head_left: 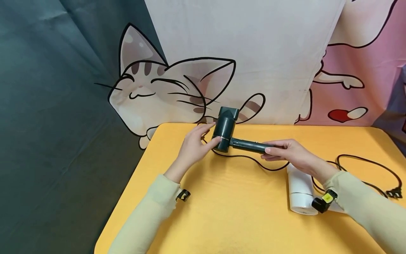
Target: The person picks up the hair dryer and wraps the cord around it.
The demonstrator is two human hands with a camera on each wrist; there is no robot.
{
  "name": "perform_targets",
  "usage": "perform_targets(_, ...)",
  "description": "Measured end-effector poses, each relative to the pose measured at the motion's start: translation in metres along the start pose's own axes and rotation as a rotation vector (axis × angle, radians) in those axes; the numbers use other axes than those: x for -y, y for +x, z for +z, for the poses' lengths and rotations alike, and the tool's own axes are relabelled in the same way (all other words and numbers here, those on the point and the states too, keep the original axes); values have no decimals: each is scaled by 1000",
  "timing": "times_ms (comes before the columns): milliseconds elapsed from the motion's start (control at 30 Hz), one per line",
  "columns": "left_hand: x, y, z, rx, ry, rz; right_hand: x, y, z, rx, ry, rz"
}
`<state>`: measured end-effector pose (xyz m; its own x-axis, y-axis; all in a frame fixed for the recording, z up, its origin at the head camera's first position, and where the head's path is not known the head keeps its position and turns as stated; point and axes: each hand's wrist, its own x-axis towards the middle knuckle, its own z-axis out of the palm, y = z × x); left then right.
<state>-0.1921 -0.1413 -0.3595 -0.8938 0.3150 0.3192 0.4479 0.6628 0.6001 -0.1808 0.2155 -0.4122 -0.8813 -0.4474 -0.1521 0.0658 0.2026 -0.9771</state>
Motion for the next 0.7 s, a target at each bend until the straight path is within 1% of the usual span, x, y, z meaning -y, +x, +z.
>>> perform_targets(67,11,3,-1,7,-124,-87,0,0,-2,12,-3,-3)
perform_targets(167,25,7,-1,39,-348,-225,0,0,-4,31,-3,3)
perform_targets(267,36,11,0,106,-560,-349,0,-1,-6,48,-7,17)
perform_targets(333,41,13,2,157,-675,-409,1,-2,-6,55,-22,24)
perform_targets(400,46,16,4,202,-744,-463,2,-2,-7,61,-42,24)
perform_targets(500,50,18,9,253,-802,-525,3,-2,-7,75,-69,8)
perform_targets(600,48,18,12,283,-850,-575,4,-2,-7,95,-67,-13)
perform_targets(700,43,20,15,296,-906,-603,4,-1,-6,113,-50,-28)
